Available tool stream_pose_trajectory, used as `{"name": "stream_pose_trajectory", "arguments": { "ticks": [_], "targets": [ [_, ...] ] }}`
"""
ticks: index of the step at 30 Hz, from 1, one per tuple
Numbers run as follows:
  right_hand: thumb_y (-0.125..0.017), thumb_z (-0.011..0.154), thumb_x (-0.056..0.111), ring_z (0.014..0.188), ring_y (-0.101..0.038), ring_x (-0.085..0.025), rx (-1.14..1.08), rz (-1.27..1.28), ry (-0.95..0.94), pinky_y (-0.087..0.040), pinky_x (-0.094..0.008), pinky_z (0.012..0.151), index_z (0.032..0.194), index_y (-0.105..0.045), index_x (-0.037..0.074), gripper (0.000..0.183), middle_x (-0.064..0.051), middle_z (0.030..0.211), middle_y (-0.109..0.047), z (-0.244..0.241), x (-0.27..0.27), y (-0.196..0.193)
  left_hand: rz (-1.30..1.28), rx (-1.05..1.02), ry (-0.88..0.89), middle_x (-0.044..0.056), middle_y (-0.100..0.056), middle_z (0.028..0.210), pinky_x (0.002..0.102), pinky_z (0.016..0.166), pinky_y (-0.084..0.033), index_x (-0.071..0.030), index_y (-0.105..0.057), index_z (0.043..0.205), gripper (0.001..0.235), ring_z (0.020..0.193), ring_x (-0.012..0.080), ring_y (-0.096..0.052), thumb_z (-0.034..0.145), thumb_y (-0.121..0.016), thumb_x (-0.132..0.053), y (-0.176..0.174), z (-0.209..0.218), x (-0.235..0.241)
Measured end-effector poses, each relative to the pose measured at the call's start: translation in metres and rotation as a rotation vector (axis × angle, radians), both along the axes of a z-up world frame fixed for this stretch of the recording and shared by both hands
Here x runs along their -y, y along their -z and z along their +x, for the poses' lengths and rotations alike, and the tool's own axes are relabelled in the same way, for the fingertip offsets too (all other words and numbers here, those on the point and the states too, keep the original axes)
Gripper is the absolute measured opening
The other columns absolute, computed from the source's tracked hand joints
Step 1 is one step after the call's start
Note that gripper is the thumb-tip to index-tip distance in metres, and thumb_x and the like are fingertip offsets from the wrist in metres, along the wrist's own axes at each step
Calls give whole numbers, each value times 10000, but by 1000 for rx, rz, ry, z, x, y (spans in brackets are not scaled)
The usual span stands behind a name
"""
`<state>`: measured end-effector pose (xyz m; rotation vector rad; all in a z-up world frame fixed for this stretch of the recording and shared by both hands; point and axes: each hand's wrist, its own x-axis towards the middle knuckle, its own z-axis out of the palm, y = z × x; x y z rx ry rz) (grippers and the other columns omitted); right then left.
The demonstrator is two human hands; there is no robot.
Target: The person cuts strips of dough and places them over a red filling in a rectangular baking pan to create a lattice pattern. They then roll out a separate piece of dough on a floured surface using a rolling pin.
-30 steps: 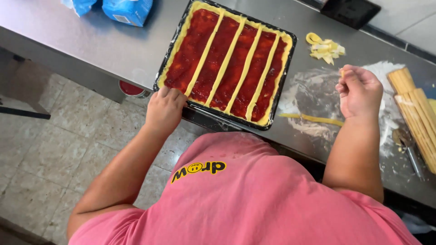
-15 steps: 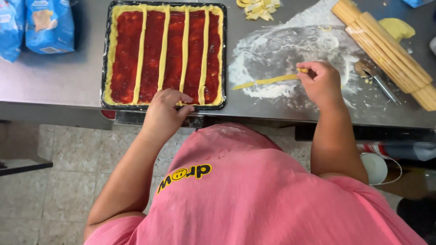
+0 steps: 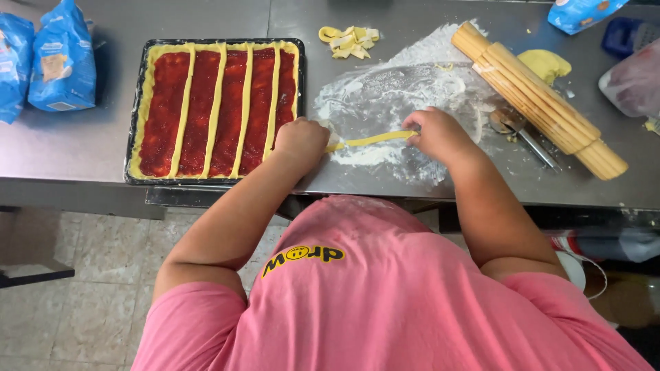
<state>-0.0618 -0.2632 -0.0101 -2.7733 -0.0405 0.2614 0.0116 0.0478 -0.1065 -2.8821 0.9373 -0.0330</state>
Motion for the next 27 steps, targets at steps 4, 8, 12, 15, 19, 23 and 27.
{"name": "stream_pose_trajectory", "arguments": {
  "ticks": [4, 8, 12, 15, 19, 23, 27],
  "targets": [
    [-832, 815, 266, 1132, -691, -290, -102, -12, -24, -528, -462, 995, 1172, -718, 174, 387, -56, 1052, -754, 8, 1, -5, 67, -90, -66, -10, -719, 830, 439, 677, -611, -260, -765, 857, 134, 895, 265, -716, 747, -783, -334, -49, -14, 16],
    [-792, 812, 349, 1092, -707, -324, -102, -109, -132, -556, -456, 949, 1005, -757, 215, 238, -61, 1015, -751, 18, 11, 4, 85, -276, -202, -10, -751, 921, 479, 758, -626, -239, -779, 968, 193, 981, 277, -731, 783, -779, -294, -94, -33, 21],
    [-709, 872, 294, 1061, -696, -385, -42, 23, -181, -545, -476, 932, 956, -733, 155, 164, -145, 964, -718, 9, 8, -15, 134, -351, -218, 0, -763, 957, 493, 772, -627, -227, -781, 992, 211, 995, 282, -737, 793, -794, -293, -86, -26, 23],
    [-723, 883, 287, 1114, -669, -389, -56, 241, -138, -529, -506, 930, 1013, -703, 130, 205, -159, 1014, -739, -9, 2, -43, 92, -350, -233, -24, -753, 958, 479, 784, -625, -262, -767, 986, 197, 1009, 265, -735, 797, -786, -316, -121, -39, 26],
    [-720, 903, 153, 960, -683, -227, 21, 542, -70, -546, -408, 858, 1069, -672, 99, 181, -94, 930, -736, -7, -5, -41, -306, -461, -206, 98, -724, 1003, 485, 832, -611, -134, -733, 974, 153, 996, 349, -720, 883, -698, -252, -97, -11, 16],
    [-822, 900, 110, 915, -644, -83, 158, 948, -87, -569, -256, 843, 1041, -661, 103, 214, 8, 919, -676, 7, -27, -16, -1054, -825, -382, 106, -721, 1084, 371, 845, -618, -105, -610, 1008, 172, 1004, 247, -691, 919, -687, -230, -97, -27, 47],
    [-787, 945, 74, 836, -657, -64, 320, 1156, -33, -580, -216, 779, 1084, -635, 85, 206, 3, 884, -645, 15, -58, -7, -1715, -1359, -590, 112, -674, 994, 368, 745, -672, -48, -514, 1133, 166, 873, 213, -721, 995, -528, -140, -23, -14, 85]
  ]
}}
